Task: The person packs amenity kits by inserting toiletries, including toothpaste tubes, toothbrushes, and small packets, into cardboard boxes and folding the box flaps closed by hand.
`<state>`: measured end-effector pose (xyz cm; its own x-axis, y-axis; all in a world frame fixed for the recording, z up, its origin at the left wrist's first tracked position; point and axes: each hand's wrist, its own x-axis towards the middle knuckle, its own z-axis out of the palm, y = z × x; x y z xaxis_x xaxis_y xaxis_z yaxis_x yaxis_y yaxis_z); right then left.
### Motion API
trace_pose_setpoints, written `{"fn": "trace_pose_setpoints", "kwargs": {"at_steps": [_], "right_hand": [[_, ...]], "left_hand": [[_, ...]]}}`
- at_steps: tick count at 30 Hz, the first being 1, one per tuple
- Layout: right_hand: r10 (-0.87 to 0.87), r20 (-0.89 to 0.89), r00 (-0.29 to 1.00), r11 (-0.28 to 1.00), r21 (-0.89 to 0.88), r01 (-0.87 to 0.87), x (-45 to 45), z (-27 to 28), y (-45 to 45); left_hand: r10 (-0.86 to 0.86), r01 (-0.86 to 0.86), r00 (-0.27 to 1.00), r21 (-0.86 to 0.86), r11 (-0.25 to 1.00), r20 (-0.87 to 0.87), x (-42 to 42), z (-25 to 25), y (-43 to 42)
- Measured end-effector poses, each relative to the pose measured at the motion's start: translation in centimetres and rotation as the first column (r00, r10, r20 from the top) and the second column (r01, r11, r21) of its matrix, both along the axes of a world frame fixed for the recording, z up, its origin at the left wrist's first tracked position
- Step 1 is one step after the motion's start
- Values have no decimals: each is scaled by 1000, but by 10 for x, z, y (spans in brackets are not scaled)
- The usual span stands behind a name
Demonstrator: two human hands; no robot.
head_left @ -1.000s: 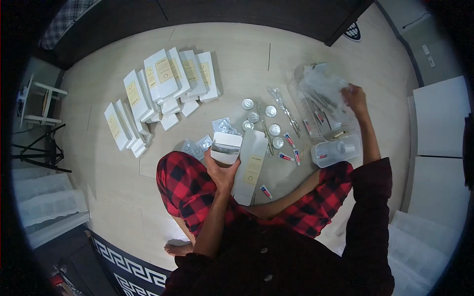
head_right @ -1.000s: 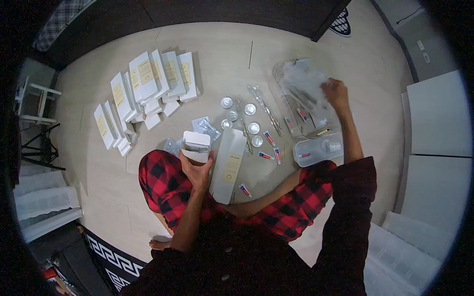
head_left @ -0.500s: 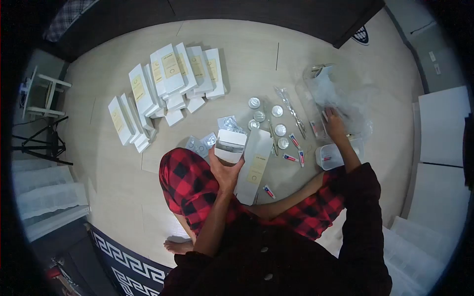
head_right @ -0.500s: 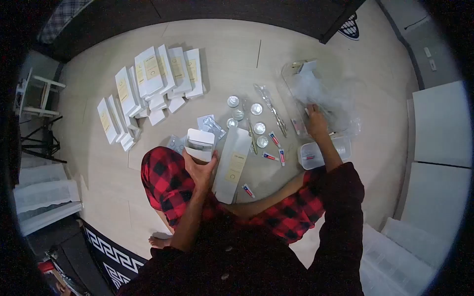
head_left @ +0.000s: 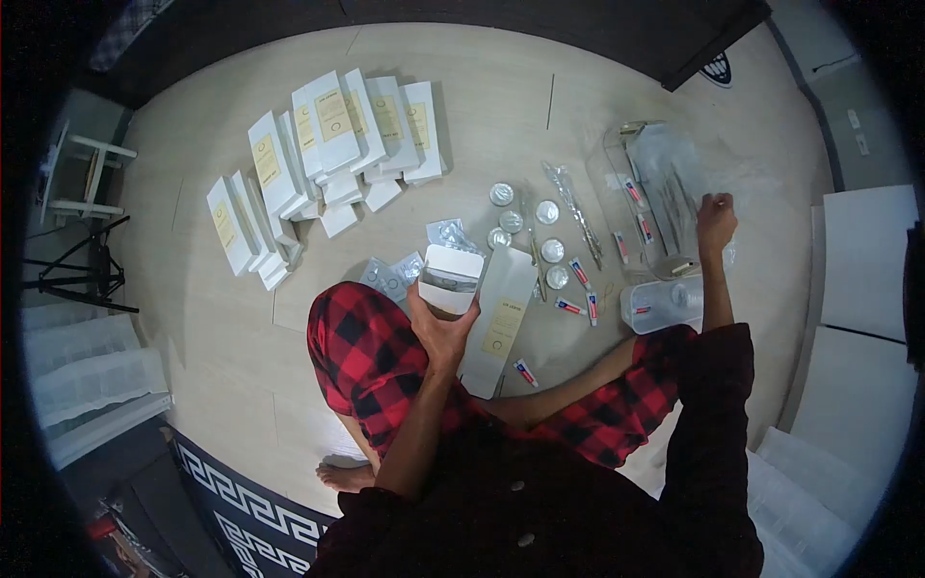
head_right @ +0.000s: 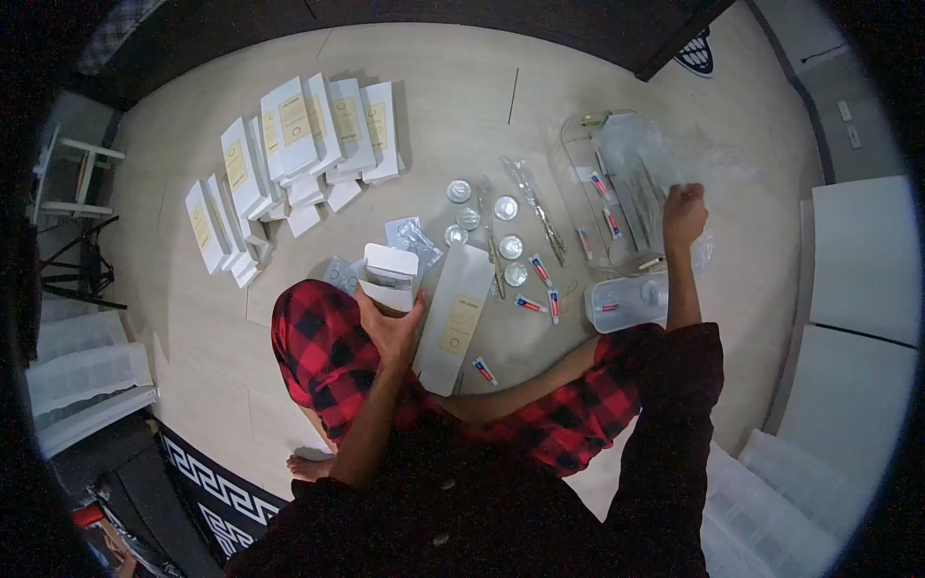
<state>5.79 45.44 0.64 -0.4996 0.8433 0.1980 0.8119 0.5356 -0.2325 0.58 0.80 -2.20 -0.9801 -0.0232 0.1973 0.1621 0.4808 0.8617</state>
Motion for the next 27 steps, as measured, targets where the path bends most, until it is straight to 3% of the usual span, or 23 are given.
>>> {"fn": "trace_pose_setpoints", "kwargs": {"at_steps": [1,2,3,4,5,6,8,9,11,12,14,15,17,18,20,21,23,27], "right_hand": [[-53,-356,933,974,-224,-30,-1,-3,5],[-176,-646,743,902,-409,-142,-2,-6,9],[-174,-647,742,902,-408,-144,-5,-11,1],[24,-647,762,961,-194,-195,-13,-18,-15],[219,-603,768,966,25,-256,-23,-24,-30],[221,-604,766,965,20,-263,-30,-30,-39],[525,-400,752,798,-78,-598,-35,-40,-54],[521,-399,755,799,-84,-596,-36,-52,-52],[714,-41,699,700,66,-711,-41,-75,-39],[716,-44,697,698,67,-713,-41,-74,-36],[484,-341,806,822,-140,-552,-42,-72,-30],[486,-338,806,821,-138,-553,-39,-68,-25],[486,-45,873,858,-165,-486,-27,-58,-16],[482,-40,875,862,-160,-481,-19,-57,-18],[584,183,791,796,-320,-514,-4,-62,-27],[588,178,789,793,-321,-518,0,-70,-28],[760,9,649,628,-263,-732,9,-87,-26],[757,6,653,603,-393,-695,15,-77,-46]], "left_hand": [[-3,3,1000,-2,1000,-3,-1,-1,2],[-5,5,1000,0,1000,-3,0,-1,3],[-5,5,999,13,1000,34,1,1,2],[-2,1,997,24,1000,71,0,3,1],[6,-7,998,21,1000,68,-1,4,1],[3,-4,999,18,1000,41,-2,4,1],[-1,1,1000,5,1000,22,-1,4,0],[-2,1,998,18,1000,57,0,6,0],[-4,2,996,33,999,87,0,6,1],[-10,6,997,55,998,76,0,5,0],[-10,5,998,75,997,66,-1,3,-4],[-12,9,999,55,998,46,-1,2,-3],[-19,18,999,44,999,33,1,1,-1],[-20,17,998,49,999,58,1,1,0],[-19,15,997,53,998,79,0,3,2],[-24,20,997,52,998,78,0,7,2],[-20,17,997,47,999,76,0,9,-1],[-10,7,998,44,999,63,1,8,1]]}}
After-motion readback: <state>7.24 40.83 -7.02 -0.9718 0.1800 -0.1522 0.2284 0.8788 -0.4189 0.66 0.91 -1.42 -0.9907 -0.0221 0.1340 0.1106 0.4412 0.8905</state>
